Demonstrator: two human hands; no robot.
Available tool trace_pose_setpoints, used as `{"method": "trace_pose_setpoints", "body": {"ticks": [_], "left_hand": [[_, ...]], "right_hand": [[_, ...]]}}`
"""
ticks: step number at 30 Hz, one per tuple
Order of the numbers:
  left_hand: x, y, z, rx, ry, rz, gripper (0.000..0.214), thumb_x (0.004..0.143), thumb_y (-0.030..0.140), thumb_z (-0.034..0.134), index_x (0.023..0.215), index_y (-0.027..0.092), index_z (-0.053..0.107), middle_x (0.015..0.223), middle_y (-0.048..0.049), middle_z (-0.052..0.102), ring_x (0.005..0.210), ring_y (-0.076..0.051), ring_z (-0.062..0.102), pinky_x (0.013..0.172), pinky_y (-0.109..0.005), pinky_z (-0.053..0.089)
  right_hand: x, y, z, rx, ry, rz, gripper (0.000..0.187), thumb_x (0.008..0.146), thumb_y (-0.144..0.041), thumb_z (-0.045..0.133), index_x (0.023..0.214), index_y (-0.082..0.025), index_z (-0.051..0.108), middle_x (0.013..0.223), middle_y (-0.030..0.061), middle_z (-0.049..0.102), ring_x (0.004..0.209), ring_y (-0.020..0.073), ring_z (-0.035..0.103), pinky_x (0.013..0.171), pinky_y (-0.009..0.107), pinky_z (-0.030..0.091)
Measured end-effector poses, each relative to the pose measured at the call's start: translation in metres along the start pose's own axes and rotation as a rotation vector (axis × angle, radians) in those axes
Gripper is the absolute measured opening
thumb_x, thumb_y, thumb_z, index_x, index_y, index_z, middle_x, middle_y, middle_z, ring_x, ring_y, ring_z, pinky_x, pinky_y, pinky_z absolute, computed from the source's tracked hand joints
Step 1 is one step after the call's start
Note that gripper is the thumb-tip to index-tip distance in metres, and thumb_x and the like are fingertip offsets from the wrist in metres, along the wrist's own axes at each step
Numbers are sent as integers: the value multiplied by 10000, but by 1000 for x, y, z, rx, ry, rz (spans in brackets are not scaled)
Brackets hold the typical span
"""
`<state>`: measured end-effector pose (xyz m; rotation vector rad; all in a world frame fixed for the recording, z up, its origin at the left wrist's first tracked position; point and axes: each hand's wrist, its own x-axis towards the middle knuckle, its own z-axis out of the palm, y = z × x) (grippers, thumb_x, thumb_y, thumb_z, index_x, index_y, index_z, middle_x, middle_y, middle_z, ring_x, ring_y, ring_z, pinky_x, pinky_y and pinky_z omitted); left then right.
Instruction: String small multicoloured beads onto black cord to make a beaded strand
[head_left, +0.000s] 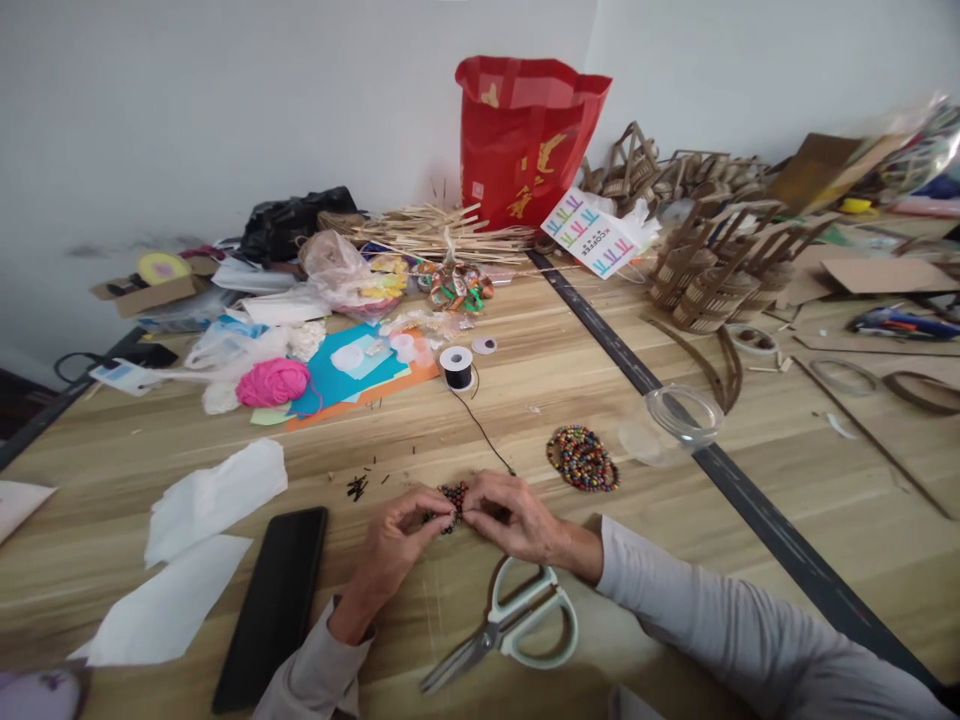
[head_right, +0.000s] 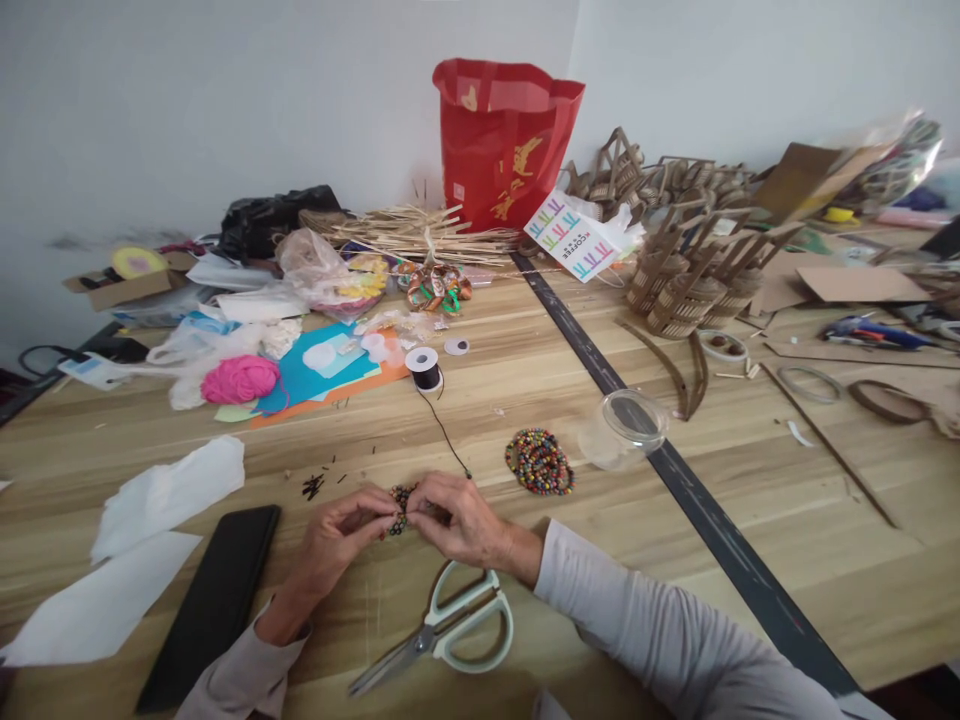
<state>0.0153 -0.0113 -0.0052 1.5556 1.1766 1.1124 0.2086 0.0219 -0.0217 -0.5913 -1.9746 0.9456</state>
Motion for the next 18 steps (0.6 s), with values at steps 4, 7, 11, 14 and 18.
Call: {"method": "trace_pose_setpoints", "body": {"ticks": [4, 7, 11, 14, 18], "left_hand": [[0, -2, 0, 6, 1, 23, 89, 763, 235, 715, 713, 161, 723, 737, -60, 706, 721, -188, 654, 649, -287, 523], [1, -3, 0, -6, 6, 49, 120, 769, 268, 714, 712, 163, 726, 734, -64, 705, 701, -186, 649, 616, -282, 523], [1, -2, 0, 1, 2, 69, 110, 773, 264, 713, 720, 171, 735, 741, -61, 706, 691, -181, 643, 609, -282, 522], [1, -2, -1, 10, -5, 70, 100, 781, 254, 704, 733, 173, 740, 749, -61, 703, 694, -178, 641, 607, -279, 520], [1, -4, -1, -5, -3, 88, 117, 775, 270, 714, 723, 168, 740, 736, -59, 702, 681, -174, 638, 598, -276, 522]], "right_hand": [[1, -2, 0, -14, -13, 14, 181, 920, -285, 515, 794, -169, 572, 720, 49, 585, 681, 152, 545, 636, 259, 453], [1, -2, 0, -29, -19, 8, 190, 923, -289, 512, 792, -168, 575, 705, 44, 580, 666, 149, 535, 621, 253, 446], [1, -2, 0, -33, -18, 5, 200, 924, -289, 503, 786, -166, 577, 700, 45, 578, 655, 147, 528, 608, 250, 441], [2, -3, 0, -29, -22, 11, 203, 925, -292, 501, 782, -168, 576, 709, 48, 585, 662, 148, 535, 618, 252, 445], [2, -3, 1, -24, -20, 15, 193, 917, -288, 512, 777, -167, 569, 715, 52, 588, 671, 151, 541, 627, 253, 447]]}}
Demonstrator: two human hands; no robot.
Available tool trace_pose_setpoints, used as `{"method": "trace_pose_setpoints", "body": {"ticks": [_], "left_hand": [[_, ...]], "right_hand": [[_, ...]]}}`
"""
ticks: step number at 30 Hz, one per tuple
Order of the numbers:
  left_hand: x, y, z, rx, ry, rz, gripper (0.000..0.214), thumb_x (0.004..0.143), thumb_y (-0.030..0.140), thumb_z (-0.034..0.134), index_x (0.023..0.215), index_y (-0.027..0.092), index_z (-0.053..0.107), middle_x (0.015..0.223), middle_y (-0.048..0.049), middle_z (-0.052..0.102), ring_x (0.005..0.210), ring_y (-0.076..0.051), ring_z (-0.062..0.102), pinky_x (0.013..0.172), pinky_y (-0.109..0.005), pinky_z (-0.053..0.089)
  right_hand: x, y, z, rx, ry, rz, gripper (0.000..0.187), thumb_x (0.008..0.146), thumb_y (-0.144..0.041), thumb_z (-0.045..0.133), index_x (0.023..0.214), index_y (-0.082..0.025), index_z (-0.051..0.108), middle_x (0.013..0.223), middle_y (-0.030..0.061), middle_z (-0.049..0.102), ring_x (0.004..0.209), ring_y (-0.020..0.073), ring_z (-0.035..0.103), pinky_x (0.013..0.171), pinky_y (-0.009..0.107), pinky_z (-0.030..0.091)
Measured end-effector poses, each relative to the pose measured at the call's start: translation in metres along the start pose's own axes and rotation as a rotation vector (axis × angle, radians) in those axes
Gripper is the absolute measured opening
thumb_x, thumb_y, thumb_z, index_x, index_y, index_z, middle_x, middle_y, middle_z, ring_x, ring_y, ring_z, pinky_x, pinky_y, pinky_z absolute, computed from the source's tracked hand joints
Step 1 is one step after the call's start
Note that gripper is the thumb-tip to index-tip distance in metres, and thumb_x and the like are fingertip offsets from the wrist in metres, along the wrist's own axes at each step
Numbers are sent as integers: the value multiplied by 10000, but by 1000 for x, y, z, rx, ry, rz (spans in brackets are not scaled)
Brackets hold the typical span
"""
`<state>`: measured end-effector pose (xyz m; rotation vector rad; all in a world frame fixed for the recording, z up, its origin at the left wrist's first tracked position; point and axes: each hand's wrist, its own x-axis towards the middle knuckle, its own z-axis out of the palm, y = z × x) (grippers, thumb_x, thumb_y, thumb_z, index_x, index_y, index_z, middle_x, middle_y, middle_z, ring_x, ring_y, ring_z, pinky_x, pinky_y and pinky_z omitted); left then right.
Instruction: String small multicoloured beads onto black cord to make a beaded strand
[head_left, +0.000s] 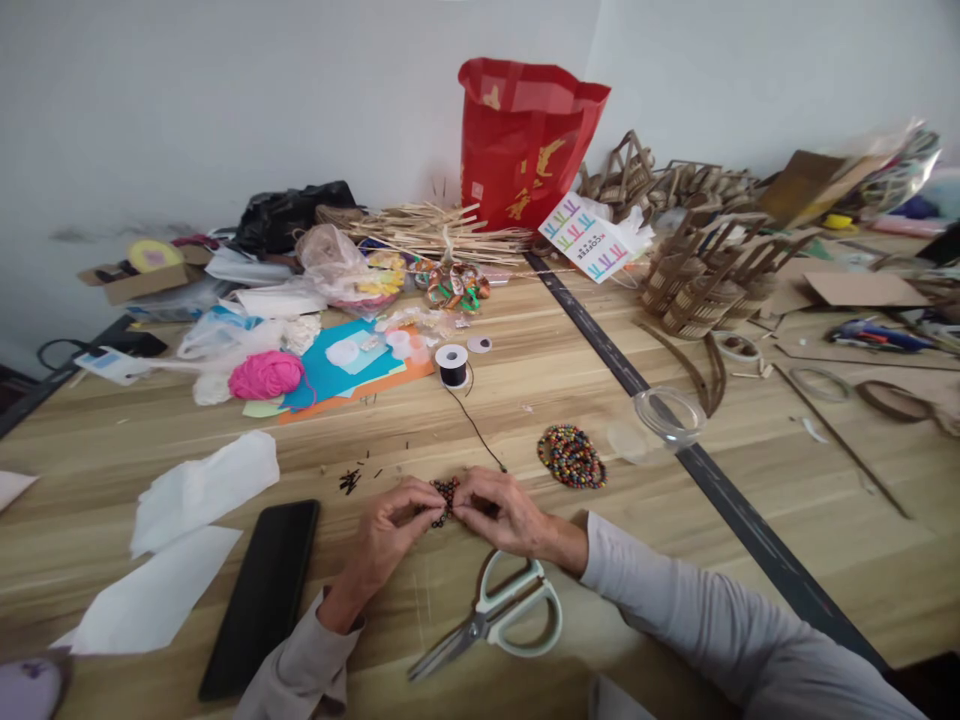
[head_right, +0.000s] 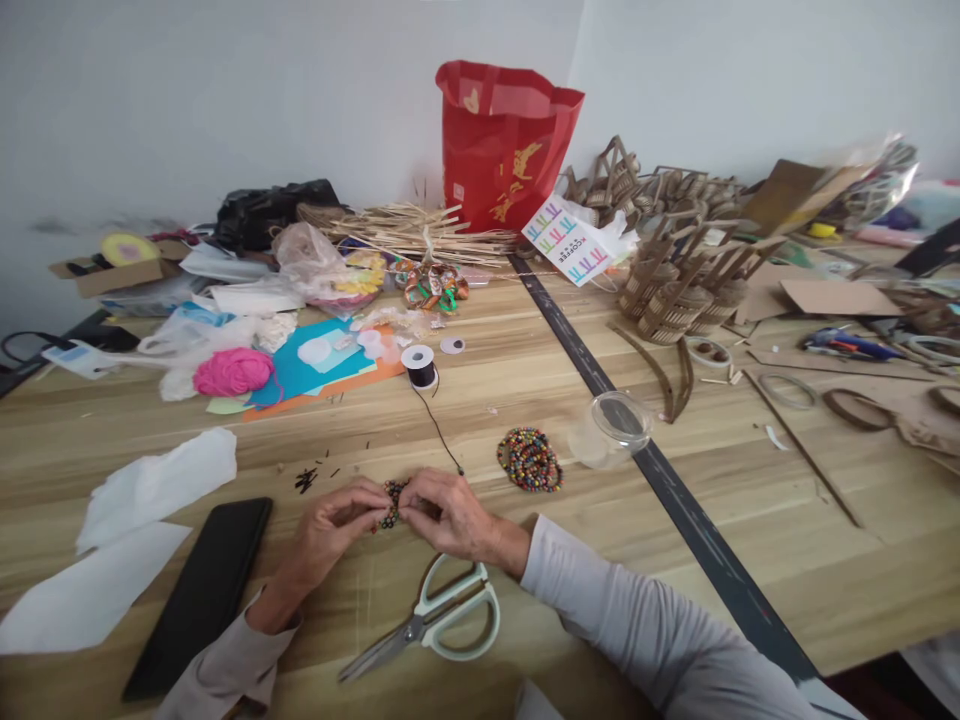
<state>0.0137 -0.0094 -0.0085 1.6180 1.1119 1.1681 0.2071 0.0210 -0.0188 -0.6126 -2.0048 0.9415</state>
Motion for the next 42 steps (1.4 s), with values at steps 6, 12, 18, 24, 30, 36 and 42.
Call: {"method": "trace_pose_setpoints", "body": {"ticks": [6, 12, 18, 24, 30, 36, 42], "left_hand": [[0, -2, 0, -11, 2, 8, 120, 781, 282, 712, 745, 173, 747, 754, -60, 702, 679, -170, 639, 600, -279, 531], [-1, -5, 1, -28, 3, 18, 111, 776, 267, 715, 730, 170, 742, 746, -60, 704, 695, -174, 642, 593, -267, 526], [-2, -7, 1, -46, 0, 14, 69, 767, 226, 721, 742, 169, 750, 758, -63, 696, 708, -174, 637, 593, -252, 517], [-2, -4, 0, -61, 8, 13, 40, 755, 177, 722, 752, 181, 761, 760, -56, 686, 690, -165, 631, 597, -254, 514], [-2, -7, 1, -69, 7, 15, 27, 745, 185, 734, 740, 179, 760, 753, -56, 690, 706, -170, 635, 605, -254, 514], [-1, -5, 2, -69, -3, 11, 31, 751, 189, 730, 752, 179, 760, 756, -60, 697, 727, -175, 643, 615, -255, 517], [-1, -4, 1, -55, 2, -1, 55, 758, 223, 728, 751, 177, 758, 754, -62, 690, 696, -172, 635, 593, -260, 521]], "right_hand": [[-1, 3, 2, 15, 4, -9, 172, 903, -260, 521, 766, -166, 566, 707, 52, 586, 670, 155, 536, 632, 259, 441], [-1, 3, 2, 5, -1, -18, 186, 909, -264, 510, 762, -164, 565, 693, 45, 573, 653, 149, 528, 616, 251, 432], [-1, 3, 3, -15, 8, -33, 192, 912, -275, 518, 768, -160, 570, 684, 38, 568, 649, 142, 526, 609, 242, 431], [-1, 3, 2, -22, -7, -24, 200, 921, -282, 509, 772, -162, 566, 688, 39, 569, 658, 145, 528, 621, 247, 439], [-1, 5, 3, -14, -10, -22, 189, 916, -269, 511, 770, -160, 563, 710, 50, 590, 681, 149, 540, 644, 252, 450], [-2, 4, 3, -13, -23, -6, 166, 908, -260, 523, 783, -161, 572, 727, 48, 590, 695, 148, 550, 657, 249, 452], [-2, 5, 3, -28, -21, -9, 179, 914, -260, 510, 772, -163, 559, 717, 48, 588, 685, 148, 542, 651, 253, 452]]}}
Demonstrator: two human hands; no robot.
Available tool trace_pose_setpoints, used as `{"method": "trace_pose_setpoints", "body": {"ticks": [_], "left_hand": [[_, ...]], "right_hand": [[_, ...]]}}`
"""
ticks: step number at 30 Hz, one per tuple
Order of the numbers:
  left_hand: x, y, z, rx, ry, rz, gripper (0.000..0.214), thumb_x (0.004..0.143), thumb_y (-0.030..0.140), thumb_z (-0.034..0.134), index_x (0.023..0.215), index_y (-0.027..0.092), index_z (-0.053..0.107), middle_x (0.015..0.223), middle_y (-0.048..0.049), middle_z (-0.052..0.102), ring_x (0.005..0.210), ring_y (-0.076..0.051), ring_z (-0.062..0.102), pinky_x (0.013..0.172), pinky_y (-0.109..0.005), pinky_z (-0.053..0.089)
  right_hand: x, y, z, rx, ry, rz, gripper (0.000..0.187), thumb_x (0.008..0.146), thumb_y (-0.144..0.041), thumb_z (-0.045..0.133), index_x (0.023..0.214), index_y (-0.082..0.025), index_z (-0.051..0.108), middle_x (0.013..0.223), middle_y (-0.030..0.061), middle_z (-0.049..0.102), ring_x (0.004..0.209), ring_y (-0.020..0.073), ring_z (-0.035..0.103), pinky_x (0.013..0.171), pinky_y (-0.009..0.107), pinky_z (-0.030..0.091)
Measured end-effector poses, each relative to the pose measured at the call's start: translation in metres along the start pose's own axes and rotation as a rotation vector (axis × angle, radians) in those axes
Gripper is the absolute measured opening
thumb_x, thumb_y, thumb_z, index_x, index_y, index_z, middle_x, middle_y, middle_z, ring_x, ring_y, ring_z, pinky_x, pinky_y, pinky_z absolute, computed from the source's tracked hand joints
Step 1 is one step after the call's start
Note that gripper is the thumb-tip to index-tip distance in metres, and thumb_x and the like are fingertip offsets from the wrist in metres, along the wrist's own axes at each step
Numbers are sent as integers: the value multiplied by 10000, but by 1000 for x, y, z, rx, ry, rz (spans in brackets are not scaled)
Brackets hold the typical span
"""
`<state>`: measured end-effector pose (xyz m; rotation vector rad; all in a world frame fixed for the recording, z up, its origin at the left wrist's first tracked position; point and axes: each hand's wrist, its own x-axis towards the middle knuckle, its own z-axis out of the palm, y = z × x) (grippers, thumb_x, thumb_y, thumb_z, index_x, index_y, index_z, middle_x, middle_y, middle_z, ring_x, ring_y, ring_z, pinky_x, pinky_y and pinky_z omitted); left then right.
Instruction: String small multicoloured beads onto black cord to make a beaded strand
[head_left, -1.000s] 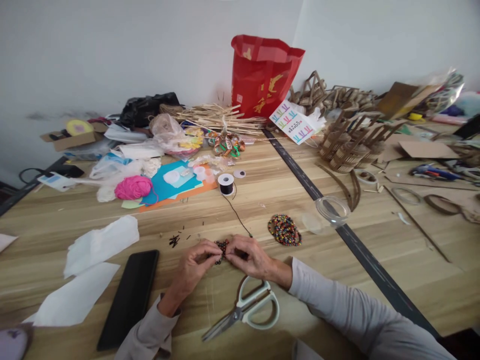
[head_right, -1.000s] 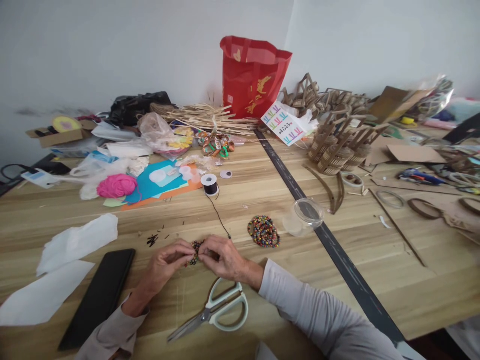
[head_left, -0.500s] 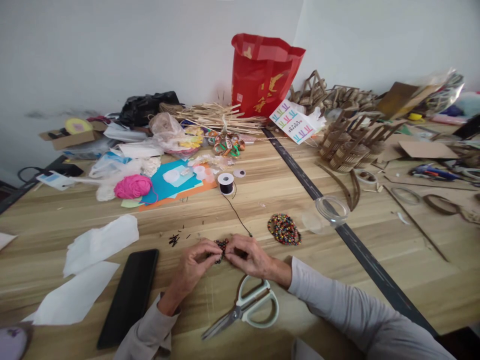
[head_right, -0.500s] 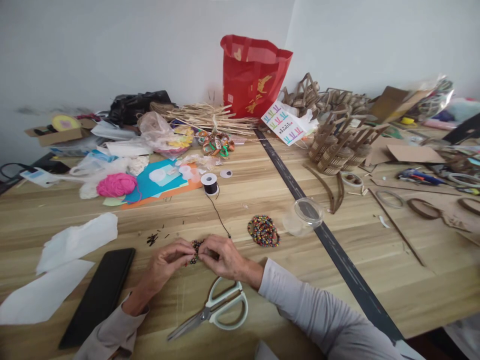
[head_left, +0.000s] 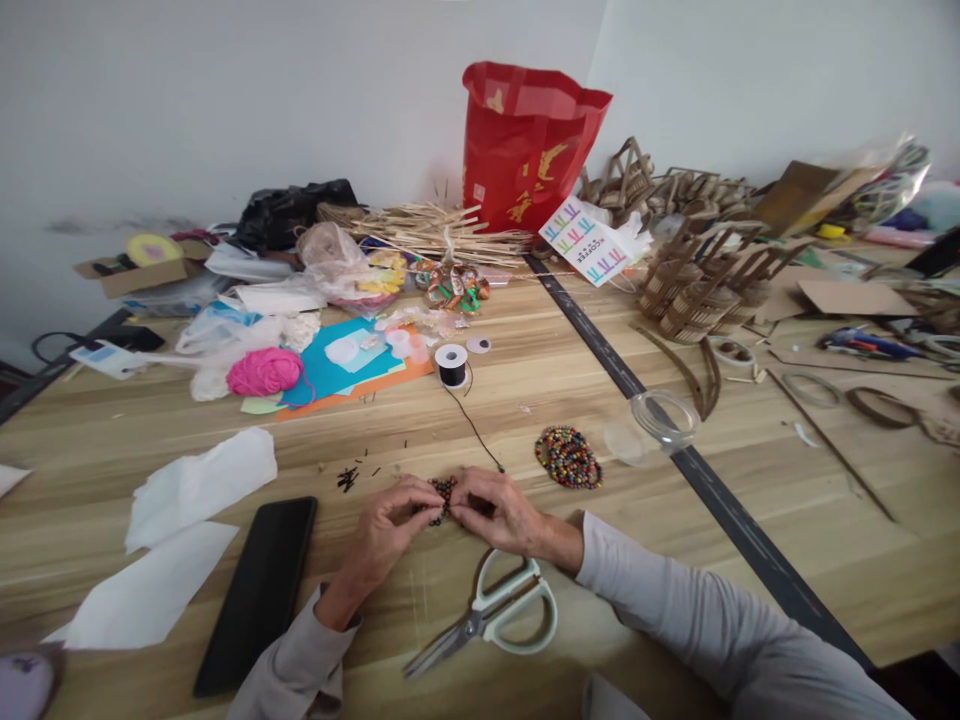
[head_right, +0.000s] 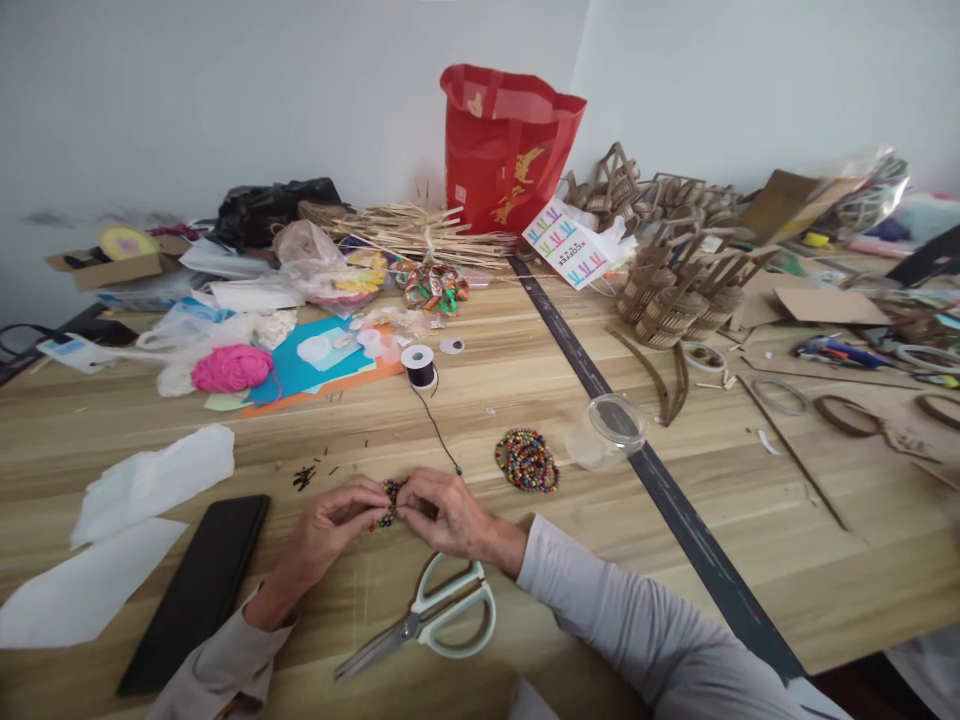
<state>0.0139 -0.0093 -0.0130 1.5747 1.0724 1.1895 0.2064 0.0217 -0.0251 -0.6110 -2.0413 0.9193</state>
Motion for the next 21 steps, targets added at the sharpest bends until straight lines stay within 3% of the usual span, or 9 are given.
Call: {"method": "trace_pose_setpoints", "body": {"ticks": [11, 21], "left_hand": [[0, -2, 0, -4, -1, 17, 44, 743, 156, 728, 752, 184, 762, 761, -59, 685, 732, -173, 638, 606, -247, 508], [0, 1, 1, 16, -2, -16, 60, 761, 219, 719, 755, 175, 759, 760, -64, 690, 707, -171, 632, 574, -244, 511]], "right_hand": [[1, -1, 0, -10, -4, -1, 165, 906, -253, 516, 780, -161, 570, 714, 44, 588, 674, 143, 537, 634, 246, 447], [1, -1, 0, -3, -5, -9, 172, 910, -254, 510, 777, -159, 564, 712, 48, 590, 673, 146, 543, 629, 249, 445]]}}
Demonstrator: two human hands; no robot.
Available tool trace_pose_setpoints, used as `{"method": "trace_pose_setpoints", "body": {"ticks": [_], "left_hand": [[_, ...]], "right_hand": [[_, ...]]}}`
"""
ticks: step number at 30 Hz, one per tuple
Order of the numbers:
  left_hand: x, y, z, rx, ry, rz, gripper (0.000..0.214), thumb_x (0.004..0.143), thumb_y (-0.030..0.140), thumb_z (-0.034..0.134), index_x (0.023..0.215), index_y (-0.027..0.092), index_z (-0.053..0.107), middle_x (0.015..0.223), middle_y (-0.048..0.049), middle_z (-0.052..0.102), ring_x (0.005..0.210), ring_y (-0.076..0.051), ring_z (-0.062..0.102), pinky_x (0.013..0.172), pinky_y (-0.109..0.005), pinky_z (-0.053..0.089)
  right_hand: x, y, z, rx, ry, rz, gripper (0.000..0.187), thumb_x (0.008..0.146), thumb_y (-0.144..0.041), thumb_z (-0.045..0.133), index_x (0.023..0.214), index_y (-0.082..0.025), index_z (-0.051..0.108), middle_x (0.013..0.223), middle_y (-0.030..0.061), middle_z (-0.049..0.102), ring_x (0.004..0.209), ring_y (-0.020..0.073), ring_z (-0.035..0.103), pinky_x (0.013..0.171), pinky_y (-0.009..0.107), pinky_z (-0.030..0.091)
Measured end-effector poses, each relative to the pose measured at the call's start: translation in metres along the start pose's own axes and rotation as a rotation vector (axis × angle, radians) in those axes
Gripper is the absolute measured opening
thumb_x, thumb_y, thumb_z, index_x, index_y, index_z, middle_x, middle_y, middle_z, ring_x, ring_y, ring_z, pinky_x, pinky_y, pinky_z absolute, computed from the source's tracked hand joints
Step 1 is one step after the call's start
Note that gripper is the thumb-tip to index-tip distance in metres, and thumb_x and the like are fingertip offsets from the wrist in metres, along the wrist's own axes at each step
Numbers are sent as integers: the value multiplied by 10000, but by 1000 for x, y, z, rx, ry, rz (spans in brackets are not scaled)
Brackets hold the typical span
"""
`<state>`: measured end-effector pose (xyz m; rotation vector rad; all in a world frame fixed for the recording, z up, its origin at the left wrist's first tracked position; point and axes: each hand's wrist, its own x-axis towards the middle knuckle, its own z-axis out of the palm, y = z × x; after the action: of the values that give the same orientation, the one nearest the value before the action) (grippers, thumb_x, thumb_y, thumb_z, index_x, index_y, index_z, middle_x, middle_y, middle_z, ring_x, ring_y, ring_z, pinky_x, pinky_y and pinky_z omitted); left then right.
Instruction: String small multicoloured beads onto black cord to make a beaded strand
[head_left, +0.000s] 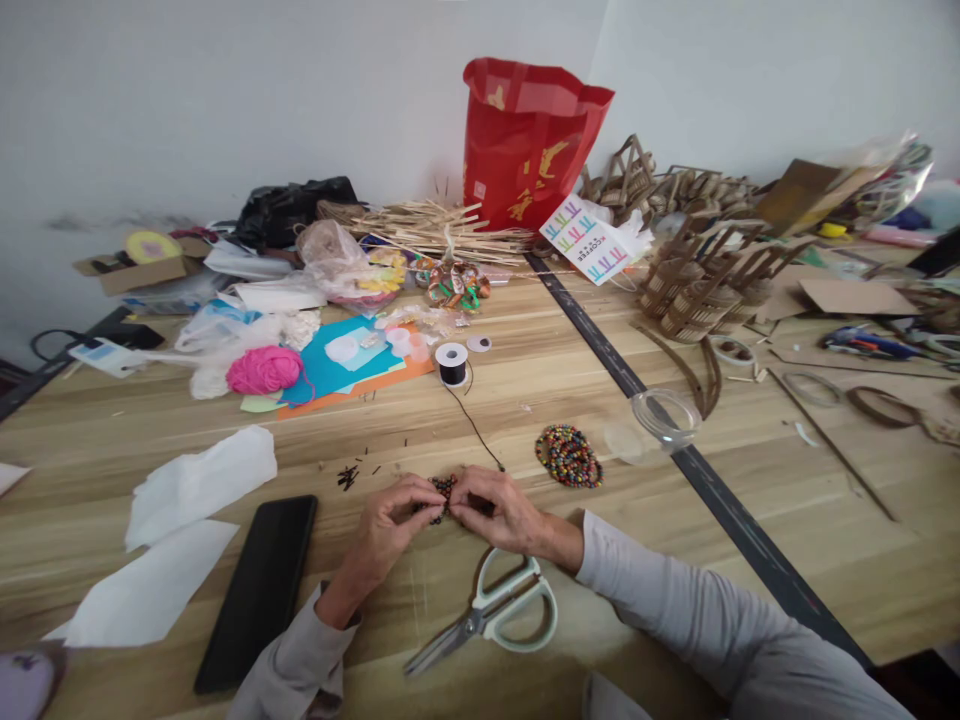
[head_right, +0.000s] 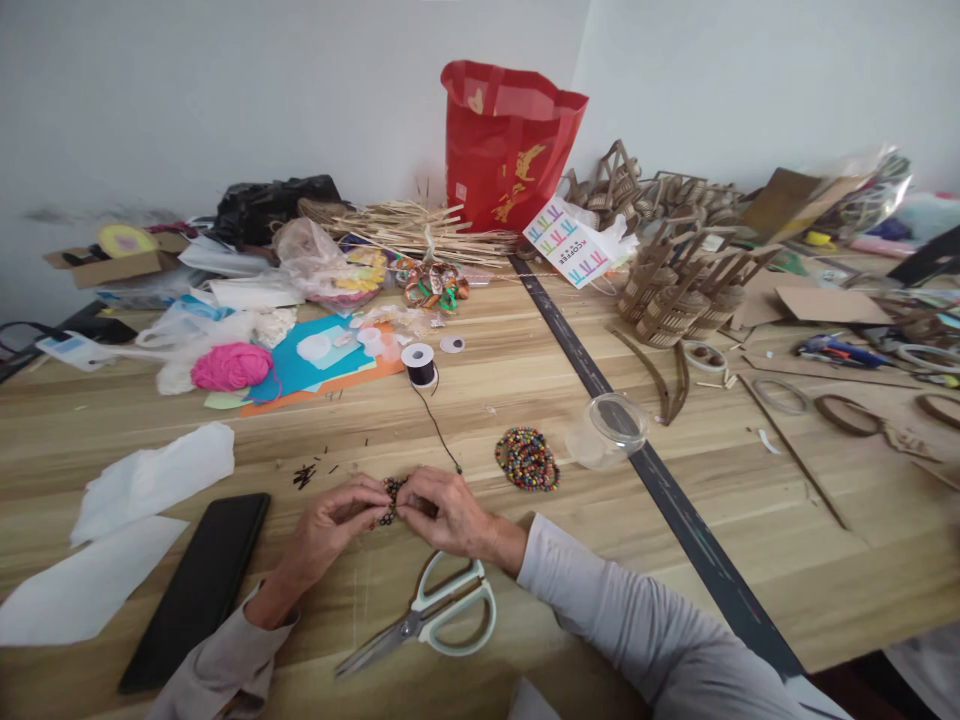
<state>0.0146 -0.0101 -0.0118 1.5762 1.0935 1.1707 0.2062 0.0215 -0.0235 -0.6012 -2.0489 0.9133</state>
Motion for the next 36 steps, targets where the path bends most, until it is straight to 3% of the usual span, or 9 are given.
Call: {"method": "trace_pose_setpoints", "body": {"ticks": [16, 25, 36], "left_hand": [[0, 0, 2, 17, 4, 6, 29, 743, 168, 716, 725, 163, 738, 746, -59, 699, 733, -178, 647, 664, -268, 510], [0, 4, 1, 36, 26, -31, 63, 751, 197, 703, 706, 158, 724, 724, -57, 691, 694, -172, 637, 582, -246, 505], [1, 1, 3, 36, 7, -13, 41, 740, 189, 718, 711, 162, 729, 734, -57, 698, 725, -183, 649, 650, -270, 517]], "right_hand": [[0, 1, 0, 8, -6, -1, 154, 902, -242, 522, 789, -153, 577, 728, 54, 599, 684, 148, 549, 639, 248, 447], [0, 2, 1, 3, -17, -2, 180, 918, -267, 515, 786, -158, 571, 733, 55, 603, 692, 148, 556, 650, 253, 464], [0, 1, 1, -4, -14, 7, 185, 920, -276, 511, 787, -160, 567, 737, 52, 603, 702, 148, 560, 655, 253, 465]]}}
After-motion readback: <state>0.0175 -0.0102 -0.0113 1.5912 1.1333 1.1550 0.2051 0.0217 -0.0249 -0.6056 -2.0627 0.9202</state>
